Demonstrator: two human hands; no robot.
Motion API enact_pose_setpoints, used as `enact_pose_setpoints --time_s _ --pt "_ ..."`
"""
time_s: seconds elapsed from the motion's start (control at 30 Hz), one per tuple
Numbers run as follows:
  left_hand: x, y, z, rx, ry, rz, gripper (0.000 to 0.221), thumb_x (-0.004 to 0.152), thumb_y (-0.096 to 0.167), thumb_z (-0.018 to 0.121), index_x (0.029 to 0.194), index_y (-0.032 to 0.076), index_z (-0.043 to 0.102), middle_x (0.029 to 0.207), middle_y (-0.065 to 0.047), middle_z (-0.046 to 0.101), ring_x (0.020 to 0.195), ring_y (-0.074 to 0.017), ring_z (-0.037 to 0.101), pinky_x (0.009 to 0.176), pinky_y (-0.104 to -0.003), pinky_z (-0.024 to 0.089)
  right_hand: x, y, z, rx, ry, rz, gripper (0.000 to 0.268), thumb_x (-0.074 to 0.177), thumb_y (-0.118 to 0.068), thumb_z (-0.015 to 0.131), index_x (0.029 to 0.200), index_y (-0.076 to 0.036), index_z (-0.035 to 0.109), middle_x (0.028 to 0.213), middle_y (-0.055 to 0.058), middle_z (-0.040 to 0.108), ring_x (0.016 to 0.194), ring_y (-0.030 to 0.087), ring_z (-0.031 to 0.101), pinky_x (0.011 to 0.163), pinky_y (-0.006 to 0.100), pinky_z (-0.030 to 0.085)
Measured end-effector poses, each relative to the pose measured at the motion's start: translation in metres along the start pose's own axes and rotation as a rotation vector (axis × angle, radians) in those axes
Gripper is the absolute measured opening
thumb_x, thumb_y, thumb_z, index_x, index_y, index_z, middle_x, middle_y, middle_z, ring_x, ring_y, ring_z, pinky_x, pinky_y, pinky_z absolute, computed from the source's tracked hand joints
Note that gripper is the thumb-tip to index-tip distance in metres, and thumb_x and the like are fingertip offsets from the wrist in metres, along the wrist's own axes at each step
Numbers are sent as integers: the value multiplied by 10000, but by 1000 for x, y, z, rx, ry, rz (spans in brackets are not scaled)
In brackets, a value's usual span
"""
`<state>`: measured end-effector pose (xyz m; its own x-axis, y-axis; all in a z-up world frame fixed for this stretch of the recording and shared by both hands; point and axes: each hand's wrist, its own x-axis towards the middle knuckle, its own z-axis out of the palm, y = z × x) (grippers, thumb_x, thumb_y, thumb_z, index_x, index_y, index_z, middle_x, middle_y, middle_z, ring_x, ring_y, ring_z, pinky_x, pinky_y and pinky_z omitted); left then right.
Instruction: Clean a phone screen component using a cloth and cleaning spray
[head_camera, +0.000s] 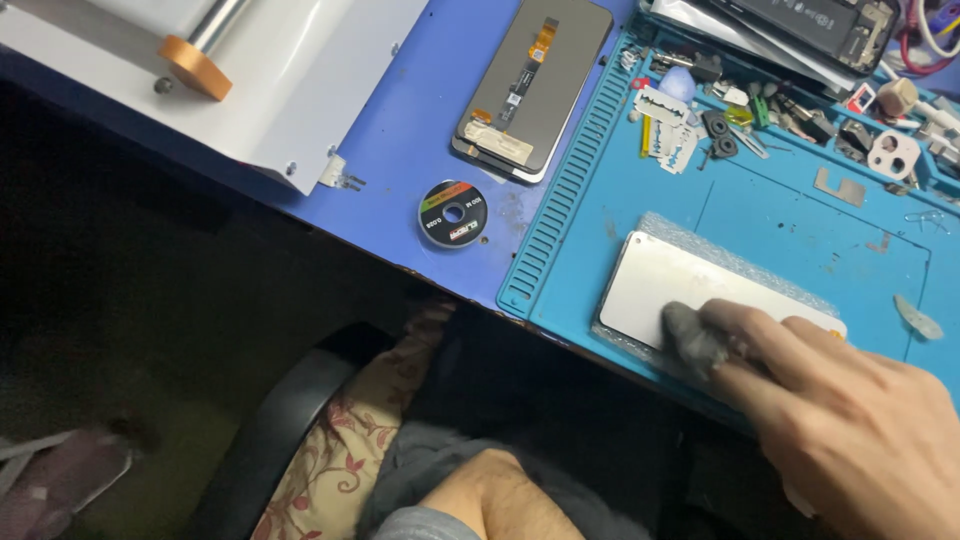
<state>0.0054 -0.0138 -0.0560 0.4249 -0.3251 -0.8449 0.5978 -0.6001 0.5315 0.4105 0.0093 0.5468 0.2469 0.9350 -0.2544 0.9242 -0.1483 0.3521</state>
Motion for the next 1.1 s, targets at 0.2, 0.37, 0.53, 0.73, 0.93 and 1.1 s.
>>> enact_pose_setpoints --time_s 0.2,0.37,0.53,0.73,0.93,1.1 --pt "40 -26 -17 38 -40 -55 420 1160 252 311 1329 220 694 1391 66 655 1315 -159 593 1160 -340 400 -1 -4 5 85 138 -103 410 763 -116 590 1161 -219 604 1543 27 495 1023 231 655 543 406 664" --pt "-40 36 -163 57 -92 -101 427 1159 257 310 1327 225 702 1390 73 659 1310 -157 595 1152 -338 401 -4 -2 -1 31 16 70 579 757 -92 554 1282 -338 544 1503 -97 494 1059 181 671 509 387 686" --pt "-432 324 -342 629 864 1458 158 1168 99 536 1124 101 688 913 -63 627 844 -294 604 778 -426 406 -16 1 6 33 278 -99 192 883 -153 543 1049 -199 628 1459 -6 577 803 249 626 573 406 573" --pt "-492 319 -428 999 1370 879 618 929 542 856 1208 33 641 1109 -99 682 1129 -337 576 868 -488 490 2 -9 -12 129 386 -166 247 951 -113 543 1171 -80 650 1381 61 603 780 237 592 516 383 549" --pt "-450 321 -433 926 1250 837 1242 758 749 911 1524 -62 365 1433 -172 508 1308 -337 485 1113 -450 493 -7 1 -3 69 294 -51 108 936 -121 554 988 -129 648 1419 38 621 838 262 648 600 402 563" --pt "-434 303 -436 638 1111 1016 1236 904 503 1009 1631 -25 160 1547 -173 471 1347 -345 507 1222 -446 480 -8 3 0 283 293 -164 292 987 -182 469 1248 -109 578 1428 78 594 822 246 610 604 415 552"
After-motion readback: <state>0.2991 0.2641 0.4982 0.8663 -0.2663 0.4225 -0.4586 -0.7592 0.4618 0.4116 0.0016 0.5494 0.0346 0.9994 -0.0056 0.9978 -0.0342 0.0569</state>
